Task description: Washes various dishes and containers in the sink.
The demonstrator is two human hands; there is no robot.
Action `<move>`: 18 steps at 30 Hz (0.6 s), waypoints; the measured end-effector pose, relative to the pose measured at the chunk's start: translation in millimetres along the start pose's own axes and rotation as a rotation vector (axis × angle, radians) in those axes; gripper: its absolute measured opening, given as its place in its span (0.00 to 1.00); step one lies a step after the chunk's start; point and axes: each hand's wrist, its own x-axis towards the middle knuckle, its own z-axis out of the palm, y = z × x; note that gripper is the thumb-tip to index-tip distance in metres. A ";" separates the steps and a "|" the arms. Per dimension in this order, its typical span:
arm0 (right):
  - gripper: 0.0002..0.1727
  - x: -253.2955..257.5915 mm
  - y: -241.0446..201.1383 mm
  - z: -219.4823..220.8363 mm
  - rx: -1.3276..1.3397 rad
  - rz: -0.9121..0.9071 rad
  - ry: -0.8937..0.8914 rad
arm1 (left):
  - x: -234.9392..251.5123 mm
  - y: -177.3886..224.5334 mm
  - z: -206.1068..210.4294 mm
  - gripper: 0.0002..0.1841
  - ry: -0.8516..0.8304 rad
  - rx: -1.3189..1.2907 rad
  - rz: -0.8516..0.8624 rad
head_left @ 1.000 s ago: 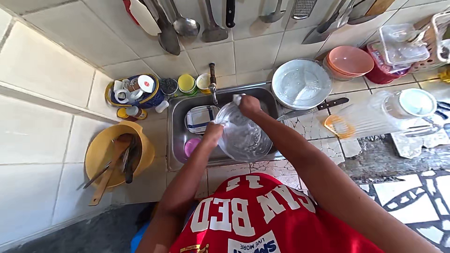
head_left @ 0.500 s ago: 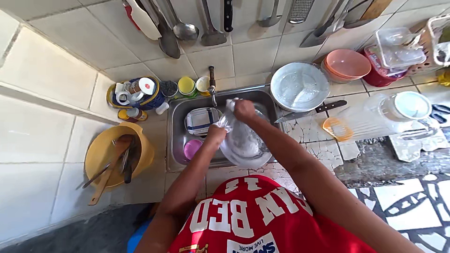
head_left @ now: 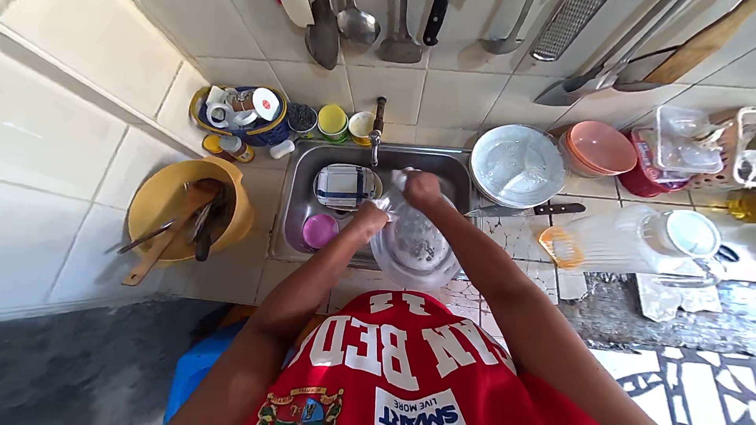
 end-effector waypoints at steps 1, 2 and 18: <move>0.22 -7.7 -16.2 1.7 -0.012 -0.142 0.013 | -0.3 2.5 1.4 0.12 -0.021 0.004 0.011; 0.21 -11.6 -25.0 6.5 0.002 -0.270 0.069 | -1.6 4.3 4.7 0.12 -0.007 -0.015 0.029; 0.21 -18.6 -41.7 3.1 0.010 -0.255 0.032 | -7.7 2.6 4.3 0.14 -0.008 -0.098 -0.030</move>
